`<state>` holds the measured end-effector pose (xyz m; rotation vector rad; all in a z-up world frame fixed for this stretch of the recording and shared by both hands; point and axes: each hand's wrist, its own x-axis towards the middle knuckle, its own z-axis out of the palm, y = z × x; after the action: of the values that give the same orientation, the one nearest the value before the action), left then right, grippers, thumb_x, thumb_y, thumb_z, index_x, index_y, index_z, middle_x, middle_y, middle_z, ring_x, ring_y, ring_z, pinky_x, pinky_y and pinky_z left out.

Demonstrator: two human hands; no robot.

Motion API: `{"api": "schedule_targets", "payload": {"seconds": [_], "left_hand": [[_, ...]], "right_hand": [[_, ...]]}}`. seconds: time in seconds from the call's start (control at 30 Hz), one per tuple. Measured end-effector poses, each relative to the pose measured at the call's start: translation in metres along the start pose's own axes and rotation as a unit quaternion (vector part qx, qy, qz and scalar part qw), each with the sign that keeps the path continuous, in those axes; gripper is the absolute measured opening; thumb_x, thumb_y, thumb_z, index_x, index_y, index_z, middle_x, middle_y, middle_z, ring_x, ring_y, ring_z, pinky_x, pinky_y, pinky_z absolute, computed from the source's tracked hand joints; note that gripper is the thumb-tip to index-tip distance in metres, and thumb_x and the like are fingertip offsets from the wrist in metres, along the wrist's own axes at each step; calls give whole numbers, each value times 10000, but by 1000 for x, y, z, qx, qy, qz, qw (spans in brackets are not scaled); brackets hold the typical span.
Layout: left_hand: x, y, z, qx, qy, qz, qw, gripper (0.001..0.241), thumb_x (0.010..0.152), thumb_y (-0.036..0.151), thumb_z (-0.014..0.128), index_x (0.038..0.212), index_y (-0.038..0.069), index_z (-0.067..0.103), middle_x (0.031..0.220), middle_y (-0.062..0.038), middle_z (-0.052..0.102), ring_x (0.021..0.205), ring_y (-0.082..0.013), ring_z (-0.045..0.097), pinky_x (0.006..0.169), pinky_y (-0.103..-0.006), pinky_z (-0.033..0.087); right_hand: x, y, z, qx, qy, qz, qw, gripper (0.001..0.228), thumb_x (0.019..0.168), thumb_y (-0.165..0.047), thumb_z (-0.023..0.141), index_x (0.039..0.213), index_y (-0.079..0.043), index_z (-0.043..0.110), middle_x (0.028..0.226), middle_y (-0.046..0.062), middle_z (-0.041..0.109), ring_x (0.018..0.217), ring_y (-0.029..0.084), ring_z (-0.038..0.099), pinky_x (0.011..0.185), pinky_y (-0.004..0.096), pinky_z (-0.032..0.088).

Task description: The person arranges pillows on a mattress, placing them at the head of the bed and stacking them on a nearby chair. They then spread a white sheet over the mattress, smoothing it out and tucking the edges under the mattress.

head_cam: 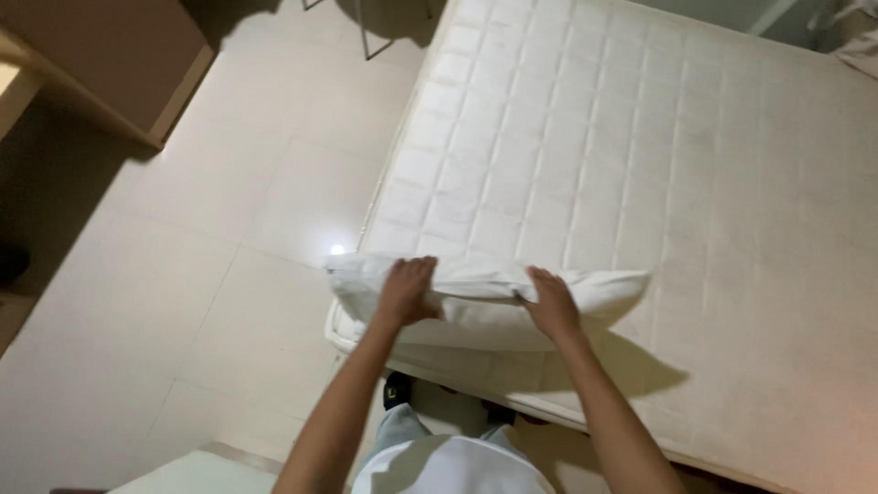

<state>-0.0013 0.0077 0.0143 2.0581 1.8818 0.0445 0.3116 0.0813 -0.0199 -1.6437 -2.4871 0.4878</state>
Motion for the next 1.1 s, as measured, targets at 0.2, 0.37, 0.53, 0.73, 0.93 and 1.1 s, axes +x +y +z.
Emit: {"api": "schedule_targets", "payload": {"seconds": [0.2,0.37,0.53,0.73,0.93,1.1], "left_hand": [[-5,-17,12,-15,72,12,997,1499,461,621,990,1567,-30,213,1639,-226,255,1515,-352,233,1237,-475,161],[-9,-16,22,-14,92,23,995,1147,511,547,987,1369,3,454,1463,-196,467,1492,-358,307,1252,-499,175],[-3,-30,40,-37,161,60,984,743,601,444,965,1132,66,609,1183,-138,672,1286,-327,538,1217,-512,278],[20,-59,-24,-49,176,96,978,672,585,430,960,1075,96,643,1021,-92,725,1047,-286,661,1062,-441,421],[53,-126,-58,1,130,123,984,757,521,448,976,1108,106,643,1050,-86,725,1079,-276,655,1061,-430,410],[76,-187,-40,54,10,86,995,931,578,466,973,1338,131,552,1255,-85,669,1246,-270,588,1144,-470,364]], "right_hand": [[-24,-13,24,-75,46,0,996,684,882,-169,719,1510,-61,468,1563,129,488,1470,264,427,1242,426,288],[-54,-29,34,-87,97,13,991,713,847,-82,712,1516,-60,468,1569,120,492,1480,259,420,1243,424,283],[-61,-46,18,-69,125,21,990,745,798,-34,703,1508,-85,483,1562,96,508,1481,244,431,1240,411,291],[-42,-73,-6,12,155,44,987,632,865,-106,731,1467,-117,539,1488,108,578,1432,265,488,1229,420,317],[-4,-140,1,38,54,120,991,708,865,-142,732,1528,-182,487,1533,87,530,1423,300,452,1215,397,343],[41,-165,52,4,47,65,997,741,892,-249,750,1528,-75,411,1564,125,462,1453,282,417,1222,405,305]]}}
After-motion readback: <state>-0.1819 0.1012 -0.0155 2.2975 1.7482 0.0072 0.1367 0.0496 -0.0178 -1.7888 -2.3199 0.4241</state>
